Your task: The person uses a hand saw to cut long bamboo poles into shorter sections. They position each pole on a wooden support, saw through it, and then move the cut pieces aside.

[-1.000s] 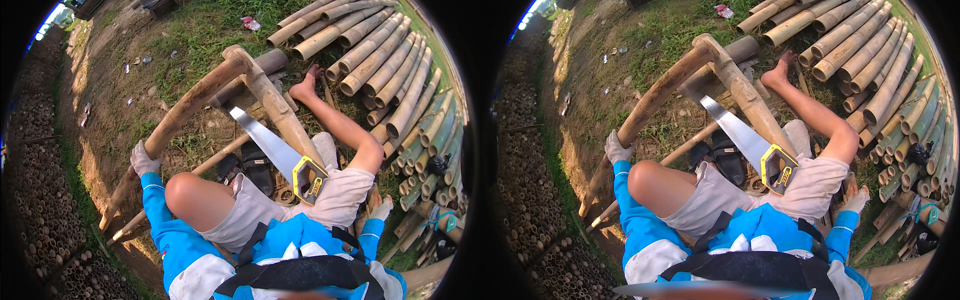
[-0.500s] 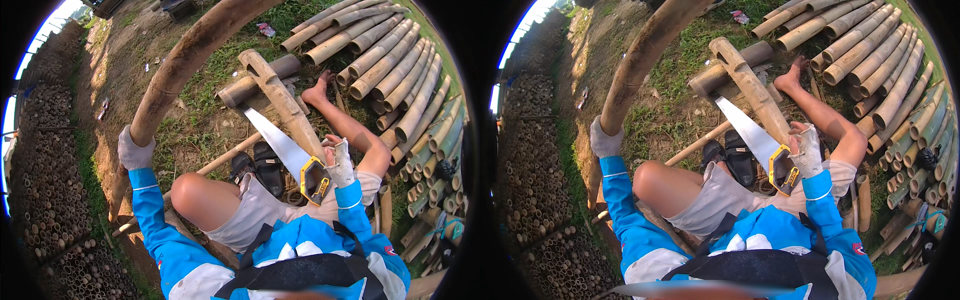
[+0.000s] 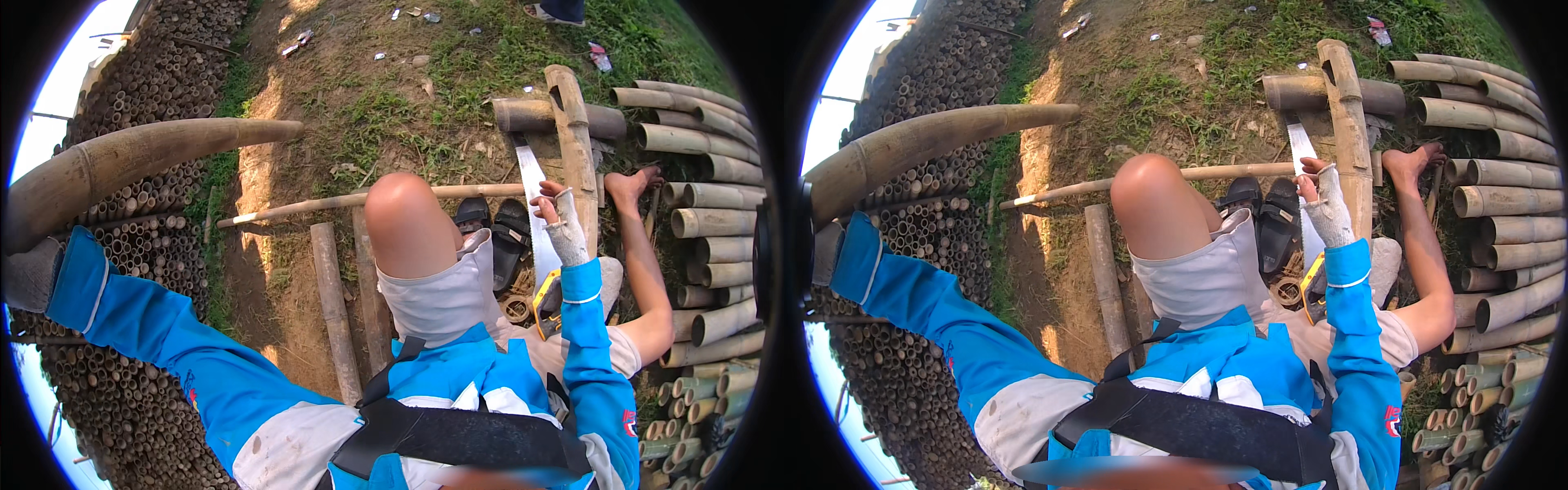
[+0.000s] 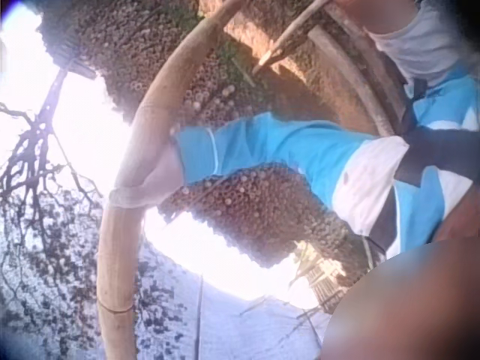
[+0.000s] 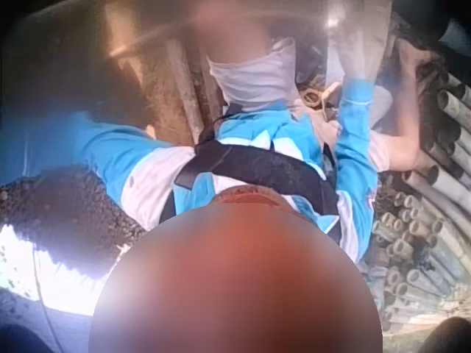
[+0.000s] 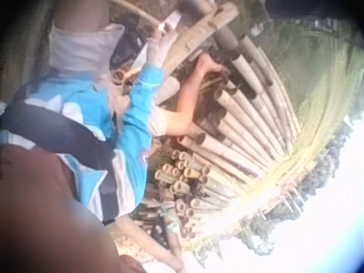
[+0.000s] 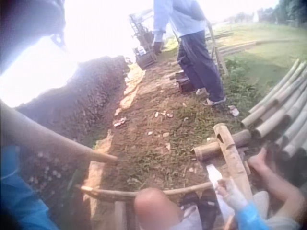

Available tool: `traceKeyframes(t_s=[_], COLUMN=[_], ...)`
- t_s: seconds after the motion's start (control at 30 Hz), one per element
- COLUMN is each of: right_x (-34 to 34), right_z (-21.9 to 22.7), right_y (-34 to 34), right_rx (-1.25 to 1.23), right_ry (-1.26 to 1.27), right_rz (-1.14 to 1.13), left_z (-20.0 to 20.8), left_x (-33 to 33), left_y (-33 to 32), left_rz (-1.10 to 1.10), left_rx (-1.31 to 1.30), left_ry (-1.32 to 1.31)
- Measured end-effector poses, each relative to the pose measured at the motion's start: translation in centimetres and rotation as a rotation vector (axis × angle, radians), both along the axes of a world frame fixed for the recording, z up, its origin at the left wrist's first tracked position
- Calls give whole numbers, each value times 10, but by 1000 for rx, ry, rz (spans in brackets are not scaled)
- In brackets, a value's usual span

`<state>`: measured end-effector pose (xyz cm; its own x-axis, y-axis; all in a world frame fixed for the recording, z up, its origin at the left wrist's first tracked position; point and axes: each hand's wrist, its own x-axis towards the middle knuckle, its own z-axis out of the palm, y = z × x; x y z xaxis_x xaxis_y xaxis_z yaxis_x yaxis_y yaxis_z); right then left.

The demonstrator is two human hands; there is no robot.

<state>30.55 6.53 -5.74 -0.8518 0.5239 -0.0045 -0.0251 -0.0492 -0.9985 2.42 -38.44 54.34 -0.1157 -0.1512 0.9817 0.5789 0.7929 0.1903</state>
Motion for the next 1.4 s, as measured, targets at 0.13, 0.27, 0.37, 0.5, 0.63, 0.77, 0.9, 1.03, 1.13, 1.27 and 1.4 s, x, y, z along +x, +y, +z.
traceKeyframes(t_s=[0.13,0.27,0.37,0.5,0.63,0.77,0.9,1.03,1.13,1.27,1.4], right_x=[-77,-151,-181,-167,-93,-13,17,-21,-73,-101,-87], right_z=[26,45,54,73,73,44,25,21,13,-10,-35], right_y=[-9,-48,-49,27,129,165,157,145,131,108,104], right_rx=[-415,-832,-1144,-1457,-994,-911,-702,-815,-868,-715,456], right_ry=[-107,-1,292,800,684,484,269,237,194,49,-272], right_rz=[185,391,405,241,-404,-499,-423,-394,-333,-169,-143], left_z=[10,-25,-71,-166,-318,-474,-589,-647,-671,-692,-690], left_x=[20,20,-1,-56,-120,-178,-232,-268,-268,-208,-134], left_y=[-81,-143,-165,-163,-131,-64,-14,-40,-63,-74,-35], left_rz=[69,18,-95,-379,-678,-823,-837,-723,-660,-374,222], left_rx=[97,269,423,691,1104,1532,1633,1624,1667,1073,612], left_ry=[-68,-198,-342,-623,-910,-1018,-926,-947,-899,-1170,-1464])
